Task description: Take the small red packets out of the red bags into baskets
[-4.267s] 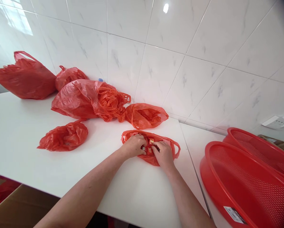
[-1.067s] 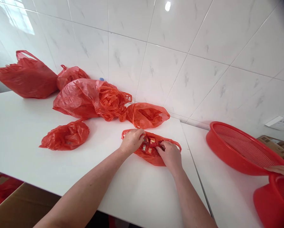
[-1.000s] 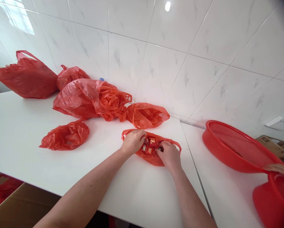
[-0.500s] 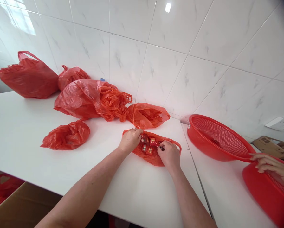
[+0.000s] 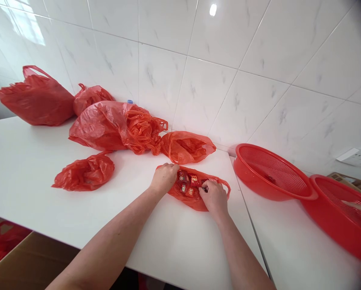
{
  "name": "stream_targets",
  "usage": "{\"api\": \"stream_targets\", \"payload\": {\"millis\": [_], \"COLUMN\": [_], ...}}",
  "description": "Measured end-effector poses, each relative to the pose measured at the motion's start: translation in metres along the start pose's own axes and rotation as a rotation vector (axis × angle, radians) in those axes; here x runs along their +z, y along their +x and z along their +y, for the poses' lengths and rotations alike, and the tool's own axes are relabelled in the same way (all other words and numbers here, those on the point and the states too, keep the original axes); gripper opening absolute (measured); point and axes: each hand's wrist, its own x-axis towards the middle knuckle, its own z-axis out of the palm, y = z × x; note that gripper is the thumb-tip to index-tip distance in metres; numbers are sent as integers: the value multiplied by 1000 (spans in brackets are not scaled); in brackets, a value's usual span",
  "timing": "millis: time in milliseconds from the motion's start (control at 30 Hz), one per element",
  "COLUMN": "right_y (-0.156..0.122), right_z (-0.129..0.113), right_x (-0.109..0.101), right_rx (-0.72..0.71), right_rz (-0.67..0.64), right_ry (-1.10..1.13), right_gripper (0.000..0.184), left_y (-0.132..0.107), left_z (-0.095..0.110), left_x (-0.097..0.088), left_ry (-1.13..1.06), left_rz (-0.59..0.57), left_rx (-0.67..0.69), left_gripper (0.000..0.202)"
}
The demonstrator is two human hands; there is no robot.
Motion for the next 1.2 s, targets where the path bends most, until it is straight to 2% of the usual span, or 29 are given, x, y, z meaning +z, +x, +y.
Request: {"api": "stream_targets", "payload": {"millis": [200,300,400,500,633,933,1067,1200], "right_y": [0,-1,-1,-2,-3,-3,-1,5], "right_z": [0,-1,-6,-12,-15,-12,-10,1], "right_x": [-1,1,2,3,3,7,1,-12], "right_rx": [-14,-71,-124,-160,-160,-166,-195,-104], "right_rz": [10,22,-17,-72,-124,-143,-56,176], "right_ry": [37,55,67,74,67,68,100,71], "right_gripper": [13,12,21,27,25,21,18,20], "left_y": [0,-1,-2,-2,-3,-1,-1,2], "left_z": [-2,-1,1,3,4,3,1,-7], "left_x": [4,3,2,1,4,9,5,-3], "left_ry": [-13,-39,-72,-89,-111,-92,-97,-84], "left_rz": [1,-11,-23,-8,20,-23,18,176], "left_rx": [13,28,38,44,65,69,68,18], "left_gripper": [18,12,8,11,11,21,22,20]}}
